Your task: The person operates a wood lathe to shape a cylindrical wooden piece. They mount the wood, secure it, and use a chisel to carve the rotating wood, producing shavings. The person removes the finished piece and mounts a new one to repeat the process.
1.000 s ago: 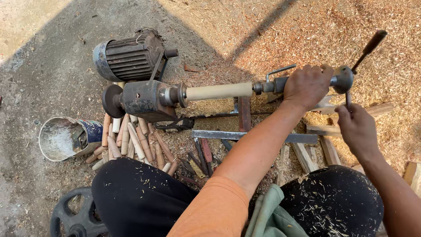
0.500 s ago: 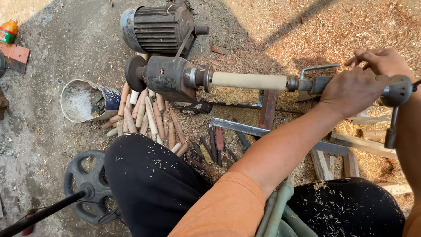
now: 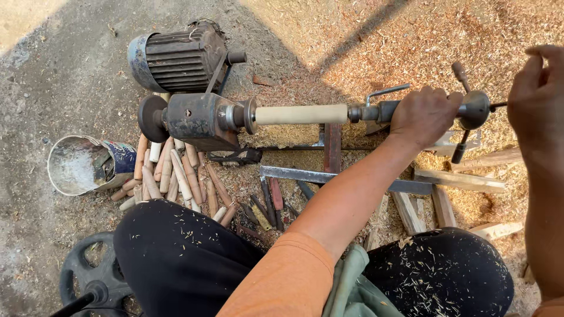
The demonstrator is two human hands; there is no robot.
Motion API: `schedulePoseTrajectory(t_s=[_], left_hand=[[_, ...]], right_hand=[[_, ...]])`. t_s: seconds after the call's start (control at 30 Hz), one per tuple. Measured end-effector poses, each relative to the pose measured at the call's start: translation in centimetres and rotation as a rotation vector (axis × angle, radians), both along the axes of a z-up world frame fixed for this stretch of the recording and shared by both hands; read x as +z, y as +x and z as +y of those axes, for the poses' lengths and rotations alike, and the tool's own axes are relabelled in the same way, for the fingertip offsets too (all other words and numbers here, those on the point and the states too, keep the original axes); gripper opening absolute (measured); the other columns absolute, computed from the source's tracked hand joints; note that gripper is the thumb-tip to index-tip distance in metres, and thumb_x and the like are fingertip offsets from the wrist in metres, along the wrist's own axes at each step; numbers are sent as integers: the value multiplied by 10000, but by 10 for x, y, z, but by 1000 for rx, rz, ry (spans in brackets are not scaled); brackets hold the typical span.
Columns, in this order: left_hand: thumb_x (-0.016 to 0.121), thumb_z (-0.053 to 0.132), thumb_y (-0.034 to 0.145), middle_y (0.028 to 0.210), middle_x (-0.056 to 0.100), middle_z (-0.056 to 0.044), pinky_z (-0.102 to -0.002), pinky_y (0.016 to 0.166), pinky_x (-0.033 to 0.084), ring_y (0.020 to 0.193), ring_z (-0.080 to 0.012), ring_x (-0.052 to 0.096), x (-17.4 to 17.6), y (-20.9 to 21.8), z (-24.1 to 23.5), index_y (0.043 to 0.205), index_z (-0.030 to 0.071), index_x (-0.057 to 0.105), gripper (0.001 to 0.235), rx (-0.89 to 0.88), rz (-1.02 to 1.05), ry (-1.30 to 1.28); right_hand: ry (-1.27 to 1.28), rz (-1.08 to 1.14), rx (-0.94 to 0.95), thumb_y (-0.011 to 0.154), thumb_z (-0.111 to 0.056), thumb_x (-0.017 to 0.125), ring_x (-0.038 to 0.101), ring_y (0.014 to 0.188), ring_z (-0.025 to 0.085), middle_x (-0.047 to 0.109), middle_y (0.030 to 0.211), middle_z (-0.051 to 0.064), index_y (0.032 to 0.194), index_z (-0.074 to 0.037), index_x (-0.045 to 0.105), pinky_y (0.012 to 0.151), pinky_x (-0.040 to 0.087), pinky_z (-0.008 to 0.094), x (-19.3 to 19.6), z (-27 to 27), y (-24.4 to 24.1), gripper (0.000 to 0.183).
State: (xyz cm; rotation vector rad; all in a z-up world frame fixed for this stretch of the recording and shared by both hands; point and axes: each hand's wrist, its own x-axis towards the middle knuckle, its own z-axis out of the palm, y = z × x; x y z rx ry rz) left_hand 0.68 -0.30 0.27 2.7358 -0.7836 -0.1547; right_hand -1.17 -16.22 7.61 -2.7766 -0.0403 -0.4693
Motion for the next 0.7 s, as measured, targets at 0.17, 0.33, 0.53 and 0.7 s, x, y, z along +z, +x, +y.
schedulePoseTrajectory(t_s=[0.17,0.33,0.53,0.7], left_hand=[[561,225,937,806,701,-12,-289,545,529,722,-144,670,-5,-3,-2,1138,180,655,226,-5,-87,-42],[560,220,983,894,714,-22,-319,656,553,844,-174,691,-11,-4,-1,1102,191,665,161,14,-141,-100],[580,227,924,843,707,-21,-330,674,553,806,-173,692,-9,-9,-1,1086,176,660,188,34,-103,-181],[578,204,927,845,706,-25,-345,682,551,812,-173,694,-11,-2,-1,1086,174,662,183,41,-154,-126]], right_hand=[[348,362,143,1169,-278,617,599,651,146,650,800,71,1213,-9,733,555,489,347,-78,-15,124,296],[402,930,-150,1106,-605,475,545,548,197,584,660,117,870,38,693,528,451,397,-184,-19,93,719],[1649,509,-22,1239,-451,375,350,430,66,397,536,-47,717,-116,479,418,299,241,-133,-1,-80,629],[78,254,-220,1149,-251,657,608,605,160,631,777,92,1161,25,695,482,450,285,-22,-10,-90,280]])
